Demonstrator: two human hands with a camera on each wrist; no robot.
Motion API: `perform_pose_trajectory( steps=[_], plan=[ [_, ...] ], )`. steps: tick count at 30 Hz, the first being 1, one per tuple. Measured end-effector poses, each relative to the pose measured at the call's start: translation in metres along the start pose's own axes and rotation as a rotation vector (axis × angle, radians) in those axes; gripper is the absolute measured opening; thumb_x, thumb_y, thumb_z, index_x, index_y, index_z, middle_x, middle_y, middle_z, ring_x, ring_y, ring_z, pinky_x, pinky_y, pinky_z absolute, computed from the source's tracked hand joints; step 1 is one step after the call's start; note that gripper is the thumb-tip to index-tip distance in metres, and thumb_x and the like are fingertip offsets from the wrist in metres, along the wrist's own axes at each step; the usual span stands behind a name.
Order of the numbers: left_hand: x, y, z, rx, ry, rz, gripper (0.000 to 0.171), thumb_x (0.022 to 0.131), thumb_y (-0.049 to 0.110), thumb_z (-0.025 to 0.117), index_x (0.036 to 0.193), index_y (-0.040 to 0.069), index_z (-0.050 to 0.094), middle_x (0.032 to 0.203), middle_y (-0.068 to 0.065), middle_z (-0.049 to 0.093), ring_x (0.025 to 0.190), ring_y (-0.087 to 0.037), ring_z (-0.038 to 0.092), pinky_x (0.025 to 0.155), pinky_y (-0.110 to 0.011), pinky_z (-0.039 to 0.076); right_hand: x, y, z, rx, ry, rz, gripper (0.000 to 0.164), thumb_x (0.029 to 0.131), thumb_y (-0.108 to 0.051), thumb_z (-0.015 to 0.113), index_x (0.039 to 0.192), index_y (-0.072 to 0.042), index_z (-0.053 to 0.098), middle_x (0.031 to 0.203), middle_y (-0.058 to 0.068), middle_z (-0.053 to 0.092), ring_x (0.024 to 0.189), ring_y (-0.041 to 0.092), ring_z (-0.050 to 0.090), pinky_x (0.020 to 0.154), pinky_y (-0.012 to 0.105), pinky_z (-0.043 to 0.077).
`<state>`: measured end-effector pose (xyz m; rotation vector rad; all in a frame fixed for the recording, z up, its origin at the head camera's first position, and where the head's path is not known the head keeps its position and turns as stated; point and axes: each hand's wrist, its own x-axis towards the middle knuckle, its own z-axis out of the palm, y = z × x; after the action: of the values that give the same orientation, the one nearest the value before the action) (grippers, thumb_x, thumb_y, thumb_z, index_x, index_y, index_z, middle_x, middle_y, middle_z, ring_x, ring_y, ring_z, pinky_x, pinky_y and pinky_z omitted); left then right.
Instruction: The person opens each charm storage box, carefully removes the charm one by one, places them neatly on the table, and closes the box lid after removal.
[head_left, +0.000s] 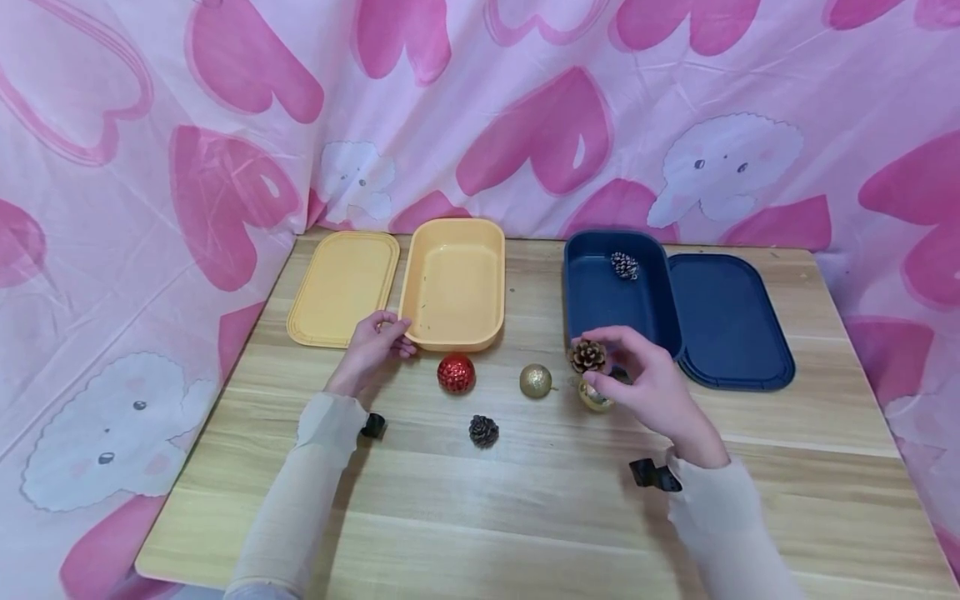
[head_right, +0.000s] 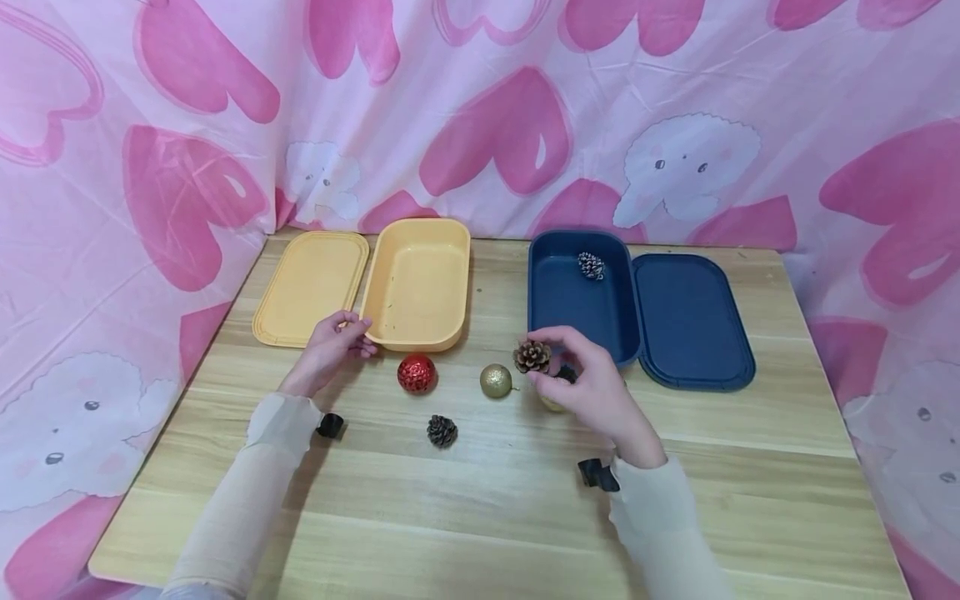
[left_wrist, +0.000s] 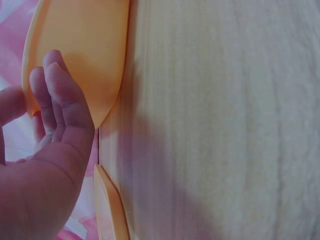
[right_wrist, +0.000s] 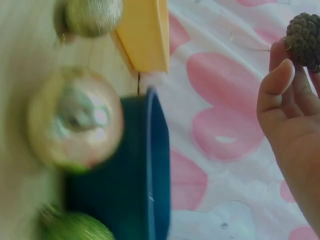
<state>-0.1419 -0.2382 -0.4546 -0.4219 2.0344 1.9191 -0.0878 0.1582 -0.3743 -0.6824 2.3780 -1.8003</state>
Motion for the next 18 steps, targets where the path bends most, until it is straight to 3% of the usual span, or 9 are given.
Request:
perform_pose_trajectory(
  steps=[14,18],
  plan=[
    [0.001,0.001,0.0,0.002,-0.011,0.005,0.016,0.099,0.019,0.055,0.1,0.008,0.043,0.069,0.001,0.066,0.063,-0.01,0.066,0.066,-0.024,0.058,-0.032,0.01,0.022,0.114,0.015,0.175,0.039,0.085,0.006,0.067,0.122,0.002,0.057,0.111,-0.01,0.063,0.092,0.003,0.061,0.075,0.014,0.052],
    [0.002,0.001,0.0,-0.002,-0.013,0.0,0.016,0.099,0.018,0.055,0.1,0.007,0.043,0.068,0.002,0.066,0.063,-0.01,0.066,0.065,-0.023,0.058,-0.038,0.016,0.029,0.124,0.01,0.233,0.04,0.084,0.001,0.07,0.122,0.001,0.056,0.113,-0.001,0.063,0.097,0.003,0.063,0.08,0.017,0.055]
  ],
)
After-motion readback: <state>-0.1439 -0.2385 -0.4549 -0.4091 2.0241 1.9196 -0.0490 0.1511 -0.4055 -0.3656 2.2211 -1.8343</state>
